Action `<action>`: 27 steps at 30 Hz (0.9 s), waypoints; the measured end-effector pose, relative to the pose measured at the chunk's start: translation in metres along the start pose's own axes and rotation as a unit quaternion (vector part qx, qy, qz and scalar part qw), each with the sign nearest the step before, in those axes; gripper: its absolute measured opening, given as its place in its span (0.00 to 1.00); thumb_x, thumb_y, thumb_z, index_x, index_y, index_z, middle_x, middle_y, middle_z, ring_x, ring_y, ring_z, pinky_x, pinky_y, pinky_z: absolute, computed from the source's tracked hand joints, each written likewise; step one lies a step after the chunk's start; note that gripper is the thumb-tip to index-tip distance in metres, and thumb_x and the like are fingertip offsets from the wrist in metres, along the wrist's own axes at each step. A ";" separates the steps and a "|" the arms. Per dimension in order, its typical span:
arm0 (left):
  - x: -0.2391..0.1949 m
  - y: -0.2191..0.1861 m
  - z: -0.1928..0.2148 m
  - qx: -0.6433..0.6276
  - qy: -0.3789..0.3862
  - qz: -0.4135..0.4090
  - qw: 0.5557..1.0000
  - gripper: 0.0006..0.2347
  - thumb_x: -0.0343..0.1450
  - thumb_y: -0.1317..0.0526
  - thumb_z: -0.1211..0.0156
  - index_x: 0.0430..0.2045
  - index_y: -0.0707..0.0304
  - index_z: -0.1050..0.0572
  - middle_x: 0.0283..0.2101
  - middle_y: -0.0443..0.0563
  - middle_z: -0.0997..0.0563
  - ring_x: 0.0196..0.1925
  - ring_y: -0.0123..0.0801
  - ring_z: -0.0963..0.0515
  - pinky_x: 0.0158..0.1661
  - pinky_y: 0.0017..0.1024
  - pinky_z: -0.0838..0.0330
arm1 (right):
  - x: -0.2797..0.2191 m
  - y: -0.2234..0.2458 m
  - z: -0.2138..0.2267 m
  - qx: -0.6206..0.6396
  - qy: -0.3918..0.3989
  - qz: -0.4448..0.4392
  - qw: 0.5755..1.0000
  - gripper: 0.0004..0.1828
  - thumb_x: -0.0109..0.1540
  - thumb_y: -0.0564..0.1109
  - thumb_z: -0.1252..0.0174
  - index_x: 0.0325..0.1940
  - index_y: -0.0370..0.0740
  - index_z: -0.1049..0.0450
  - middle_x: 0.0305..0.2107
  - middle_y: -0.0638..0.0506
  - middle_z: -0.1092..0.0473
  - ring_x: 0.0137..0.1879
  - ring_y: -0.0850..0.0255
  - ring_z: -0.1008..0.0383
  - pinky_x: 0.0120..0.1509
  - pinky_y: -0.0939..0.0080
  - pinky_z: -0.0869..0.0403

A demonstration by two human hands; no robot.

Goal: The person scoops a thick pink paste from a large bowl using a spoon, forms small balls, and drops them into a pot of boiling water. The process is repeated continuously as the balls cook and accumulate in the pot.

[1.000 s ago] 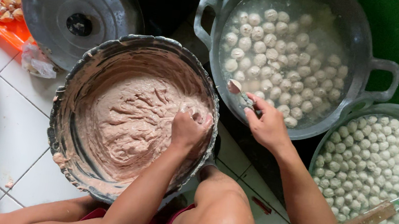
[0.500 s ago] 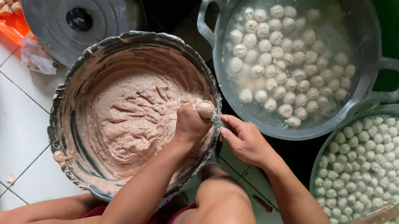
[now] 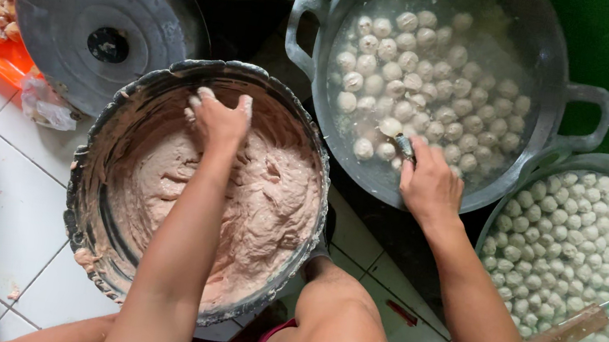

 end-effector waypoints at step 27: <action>-0.156 0.003 -0.031 -0.185 0.057 -0.398 0.897 0.06 0.66 0.61 0.35 0.28 0.62 0.24 0.29 0.59 0.20 0.33 0.54 0.18 0.36 0.43 0.24 | -0.063 0.054 -0.006 0.421 0.301 0.071 0.852 0.18 0.68 0.44 0.46 0.62 0.38 0.28 0.33 0.48 0.24 0.38 0.67 0.27 0.44 0.62 0.26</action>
Point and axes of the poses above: each hand's wrist, its own x-axis towards the middle knuckle, its own z-axis out of the back of the hand, y = z × x, the point moved 1 cm from there along x, towards the middle knuckle
